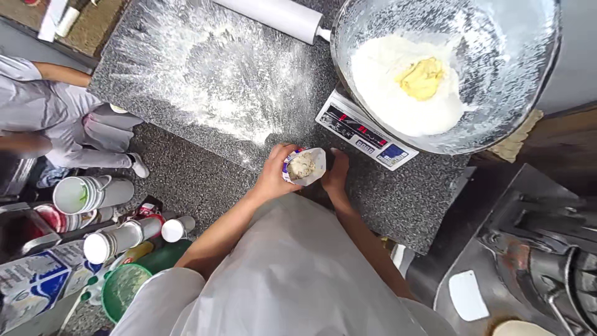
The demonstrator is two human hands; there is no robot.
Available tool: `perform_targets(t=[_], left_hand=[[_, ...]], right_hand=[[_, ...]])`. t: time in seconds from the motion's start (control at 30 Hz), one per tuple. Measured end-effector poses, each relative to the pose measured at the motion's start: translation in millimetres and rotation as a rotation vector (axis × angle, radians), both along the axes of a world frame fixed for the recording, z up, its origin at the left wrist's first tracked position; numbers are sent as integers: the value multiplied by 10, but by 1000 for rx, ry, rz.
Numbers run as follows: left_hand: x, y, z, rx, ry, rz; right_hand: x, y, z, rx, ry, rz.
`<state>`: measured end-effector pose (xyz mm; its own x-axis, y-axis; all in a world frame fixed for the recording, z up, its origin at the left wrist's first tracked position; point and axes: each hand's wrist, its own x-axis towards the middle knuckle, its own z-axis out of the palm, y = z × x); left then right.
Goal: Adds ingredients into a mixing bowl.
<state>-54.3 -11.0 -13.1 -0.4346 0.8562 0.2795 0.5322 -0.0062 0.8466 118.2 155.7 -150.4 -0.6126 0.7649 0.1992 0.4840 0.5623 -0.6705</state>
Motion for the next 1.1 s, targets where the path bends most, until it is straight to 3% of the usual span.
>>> perform_targets(t=[0.1, 0.23, 0.37, 0.53, 0.73, 1.1], left_hand=[[-96, 35, 26, 17, 97, 18], [-237, 124, 150, 42, 85, 35], [-559, 407, 513, 12, 148, 5], [-1085, 1014, 923, 37, 295, -60], [-1442, 1685, 1122, 53, 429, -153], [-1622, 2697, 1128, -350, 789, -215]], right_hand=[[3, 38, -56, 49, -327, 147], [90, -15, -284, 157, -311, 130], [78, -48, -254, 152, -361, 102], [78, -52, -253, 168, -355, 90], [66, -65, -277, 161, -346, 76], [49, -49, -243, 109, -362, 76]])
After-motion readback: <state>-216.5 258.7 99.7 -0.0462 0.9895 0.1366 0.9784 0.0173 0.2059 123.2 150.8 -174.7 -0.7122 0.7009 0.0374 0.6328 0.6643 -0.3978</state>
